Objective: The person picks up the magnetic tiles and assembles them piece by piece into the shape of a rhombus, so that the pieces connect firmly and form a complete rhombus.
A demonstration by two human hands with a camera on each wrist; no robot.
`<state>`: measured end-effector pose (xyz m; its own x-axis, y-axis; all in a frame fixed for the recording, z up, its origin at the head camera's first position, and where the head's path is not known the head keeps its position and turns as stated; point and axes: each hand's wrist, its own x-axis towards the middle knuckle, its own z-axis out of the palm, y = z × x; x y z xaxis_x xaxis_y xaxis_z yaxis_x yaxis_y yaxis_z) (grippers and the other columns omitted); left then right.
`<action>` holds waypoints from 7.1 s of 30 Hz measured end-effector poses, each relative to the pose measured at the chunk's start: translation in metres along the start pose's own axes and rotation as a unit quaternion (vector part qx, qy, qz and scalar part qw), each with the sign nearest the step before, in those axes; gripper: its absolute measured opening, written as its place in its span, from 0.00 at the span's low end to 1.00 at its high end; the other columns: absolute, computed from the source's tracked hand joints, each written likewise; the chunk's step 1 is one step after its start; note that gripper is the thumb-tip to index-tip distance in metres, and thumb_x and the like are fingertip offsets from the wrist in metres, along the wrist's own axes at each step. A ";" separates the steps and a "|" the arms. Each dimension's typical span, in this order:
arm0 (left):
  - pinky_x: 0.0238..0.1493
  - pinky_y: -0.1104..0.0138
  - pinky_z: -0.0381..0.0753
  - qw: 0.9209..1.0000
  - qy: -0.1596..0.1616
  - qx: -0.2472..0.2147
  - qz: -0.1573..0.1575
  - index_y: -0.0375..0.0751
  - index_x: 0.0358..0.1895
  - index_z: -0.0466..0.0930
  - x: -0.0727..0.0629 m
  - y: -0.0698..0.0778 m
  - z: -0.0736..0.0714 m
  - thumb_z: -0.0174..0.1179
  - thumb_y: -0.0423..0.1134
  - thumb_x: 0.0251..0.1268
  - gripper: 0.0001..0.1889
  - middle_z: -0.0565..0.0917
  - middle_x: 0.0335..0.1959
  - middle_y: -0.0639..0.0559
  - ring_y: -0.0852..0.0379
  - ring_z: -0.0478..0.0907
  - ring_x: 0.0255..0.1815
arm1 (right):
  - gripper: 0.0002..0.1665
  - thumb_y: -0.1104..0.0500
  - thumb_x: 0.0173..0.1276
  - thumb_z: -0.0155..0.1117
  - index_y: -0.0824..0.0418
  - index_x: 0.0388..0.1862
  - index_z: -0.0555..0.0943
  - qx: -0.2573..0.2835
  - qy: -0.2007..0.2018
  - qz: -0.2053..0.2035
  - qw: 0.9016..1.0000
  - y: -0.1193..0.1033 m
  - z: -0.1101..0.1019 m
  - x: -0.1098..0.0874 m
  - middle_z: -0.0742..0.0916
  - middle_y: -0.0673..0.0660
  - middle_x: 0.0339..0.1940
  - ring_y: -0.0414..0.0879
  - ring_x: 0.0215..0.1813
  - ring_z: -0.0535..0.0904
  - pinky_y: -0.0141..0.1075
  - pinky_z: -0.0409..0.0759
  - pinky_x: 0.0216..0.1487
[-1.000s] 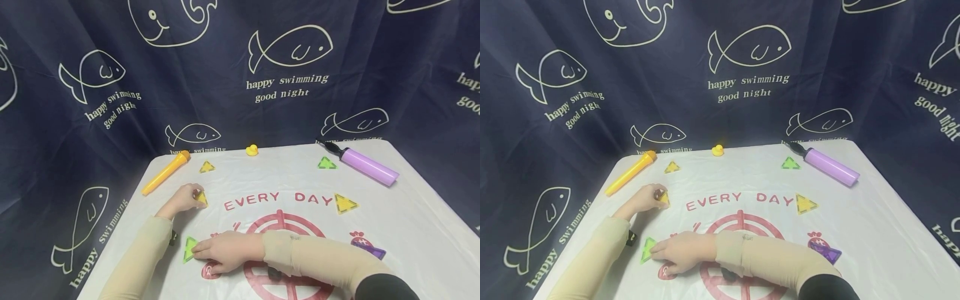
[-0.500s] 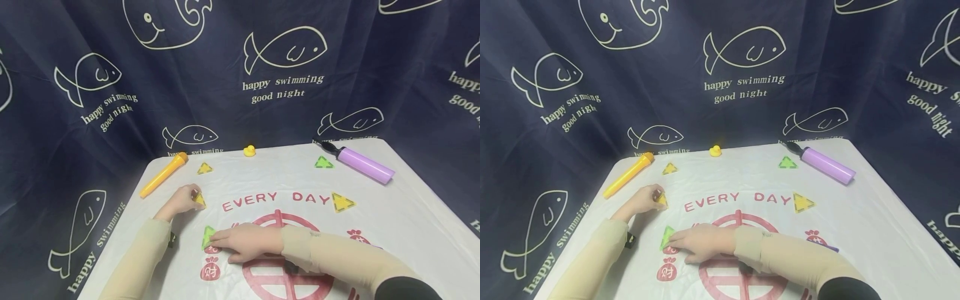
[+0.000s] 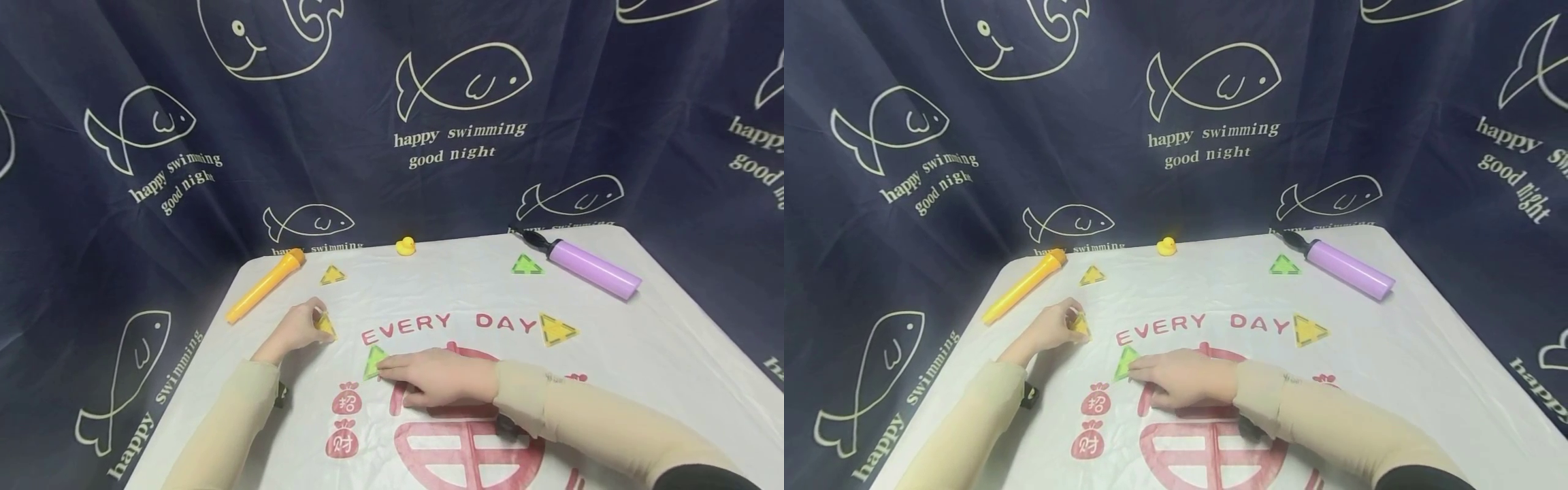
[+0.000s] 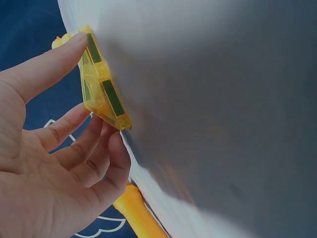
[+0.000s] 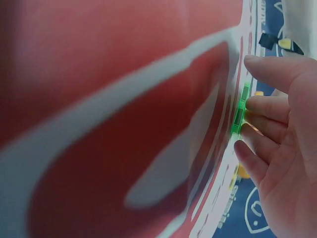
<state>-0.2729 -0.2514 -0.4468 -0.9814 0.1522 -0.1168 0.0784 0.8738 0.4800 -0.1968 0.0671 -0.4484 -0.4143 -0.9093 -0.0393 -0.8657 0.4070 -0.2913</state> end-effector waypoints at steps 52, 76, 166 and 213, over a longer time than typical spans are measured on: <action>0.33 0.66 0.81 0.976 0.042 -0.206 -0.061 0.26 0.51 0.80 0.020 0.058 0.035 0.68 0.26 0.54 0.19 0.81 0.36 0.43 0.53 0.79 0.32 | 0.35 0.52 0.72 0.68 0.62 0.74 0.73 0.013 0.052 0.124 0.991 0.060 -0.011 -0.055 0.74 0.58 0.75 0.53 0.75 0.68 0.51 0.70 0.70; 0.36 0.68 0.85 0.977 0.026 -0.200 -0.064 0.29 0.66 0.75 0.040 0.108 0.062 0.66 0.28 0.61 0.28 0.82 0.44 0.43 0.53 0.84 0.38 | 0.21 0.62 0.67 0.72 0.65 0.58 0.83 0.017 0.137 0.164 0.977 0.078 -0.015 -0.022 0.82 0.57 0.52 0.51 0.53 0.79 0.46 0.80 0.59; 0.41 0.64 0.85 0.969 -0.083 -0.231 0.012 0.32 0.60 0.77 0.039 0.113 0.053 0.72 0.29 0.55 0.27 0.86 0.49 0.42 0.54 0.85 0.39 | 0.43 0.68 0.58 0.73 0.72 0.72 0.68 0.243 0.083 0.232 0.938 0.119 -0.033 -0.016 0.79 0.53 0.30 0.43 0.29 0.72 0.34 0.72 0.32; 0.69 0.47 0.66 0.965 0.107 -0.133 -0.201 0.27 0.59 0.73 0.103 0.012 -0.005 0.74 0.46 0.57 0.33 0.72 0.60 0.31 0.34 0.68 0.63 | 0.46 0.61 0.58 0.80 0.61 0.74 0.69 0.242 0.017 0.238 0.941 0.132 -0.042 -0.006 0.76 0.52 0.25 0.43 0.28 0.70 0.35 0.68 0.34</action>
<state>-0.3735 -0.2278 -0.4485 -0.9391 -0.2975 -0.1719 -0.3357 0.6880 0.6434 -0.3206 0.1306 -0.4462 -0.7380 -0.6279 -0.2472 -0.3546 0.6725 -0.6496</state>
